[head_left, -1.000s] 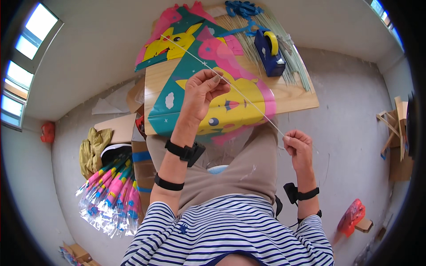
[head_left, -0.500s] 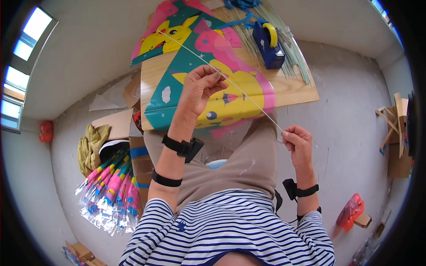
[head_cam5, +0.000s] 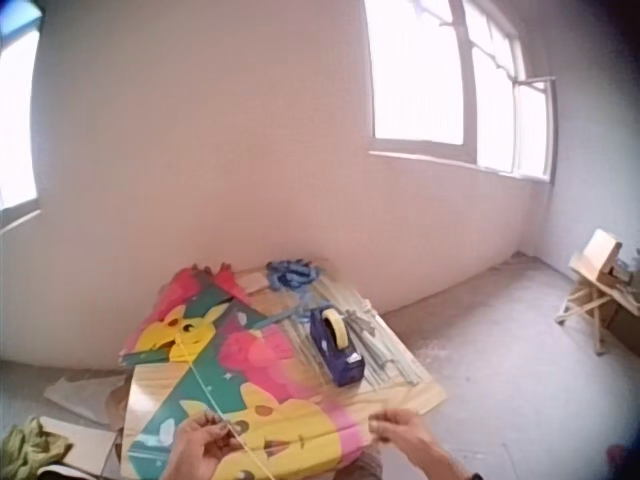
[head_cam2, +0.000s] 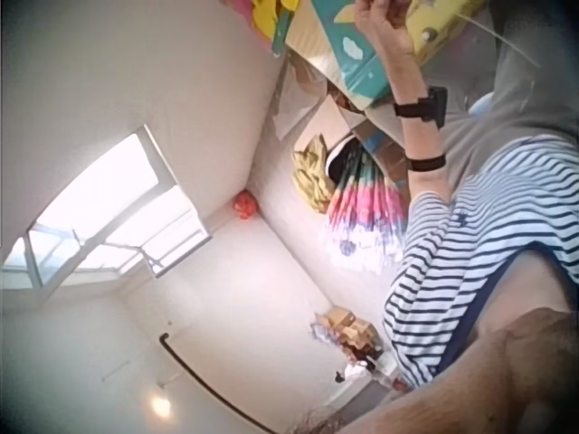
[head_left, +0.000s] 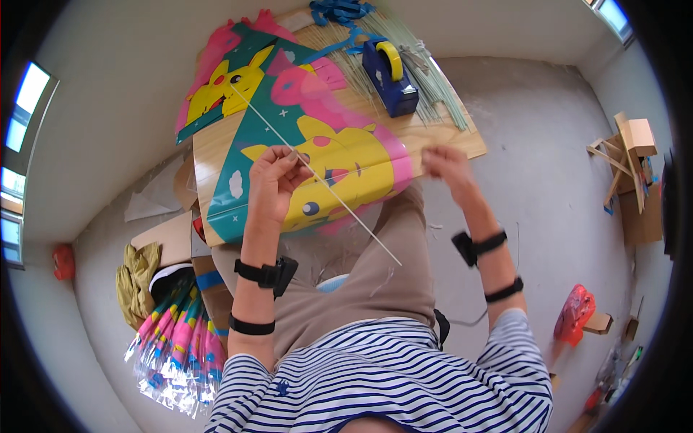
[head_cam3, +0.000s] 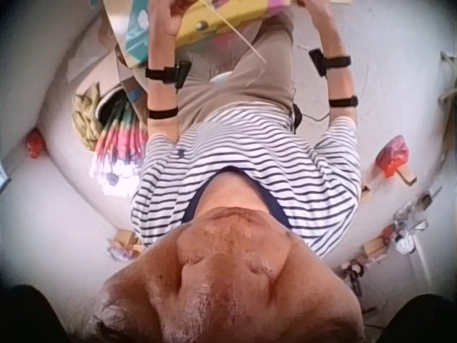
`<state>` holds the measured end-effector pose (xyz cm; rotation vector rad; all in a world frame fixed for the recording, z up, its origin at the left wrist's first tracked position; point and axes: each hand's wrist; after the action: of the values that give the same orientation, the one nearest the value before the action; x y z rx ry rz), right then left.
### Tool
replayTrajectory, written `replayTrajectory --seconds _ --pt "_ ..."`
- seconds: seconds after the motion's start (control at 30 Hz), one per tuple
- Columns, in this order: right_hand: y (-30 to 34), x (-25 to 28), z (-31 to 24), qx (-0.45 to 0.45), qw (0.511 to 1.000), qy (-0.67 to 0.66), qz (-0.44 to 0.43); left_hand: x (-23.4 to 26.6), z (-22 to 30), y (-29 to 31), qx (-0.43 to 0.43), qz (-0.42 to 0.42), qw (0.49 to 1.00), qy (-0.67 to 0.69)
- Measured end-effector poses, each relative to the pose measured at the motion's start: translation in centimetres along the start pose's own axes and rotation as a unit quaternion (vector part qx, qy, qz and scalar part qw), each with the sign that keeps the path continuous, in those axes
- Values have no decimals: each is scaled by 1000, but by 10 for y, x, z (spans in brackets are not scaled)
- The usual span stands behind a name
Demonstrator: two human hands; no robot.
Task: The person is assembling a Pikachu-themed kite, attaching supports and preparing string.
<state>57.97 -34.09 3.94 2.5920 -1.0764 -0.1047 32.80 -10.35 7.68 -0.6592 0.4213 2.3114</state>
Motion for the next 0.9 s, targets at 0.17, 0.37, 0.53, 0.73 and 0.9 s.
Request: replayTrajectory --seconds 0.17,0.37,0.53,0.73,0.9 --pt "-115 5 -47 11 994 -21 103 0 -4 13 12 9 1000 -6" --pt "-164 -2 -57 -22 993 -21 110 4 -3 22 5 11 1000 -19" --pt "-160 -10 -65 -20 994 -45 98 2 -8 17 19 16 1000 -19" --pt "-152 -7 -72 -30 996 -27 82 -24 -32 13 68 -34 996 -43" --pt "-153 -8 -72 -25 996 -52 73 -32 -37 13 88 -50 992 -70"
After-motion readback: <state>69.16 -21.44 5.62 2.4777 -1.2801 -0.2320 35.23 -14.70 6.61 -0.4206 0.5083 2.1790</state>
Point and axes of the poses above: each hand's wrist, its own y-axis away from the middle knuckle, its own x-axis out of the back of the hand, z = x × y, and after that the axes turned 6 degrees about -x, right-handed
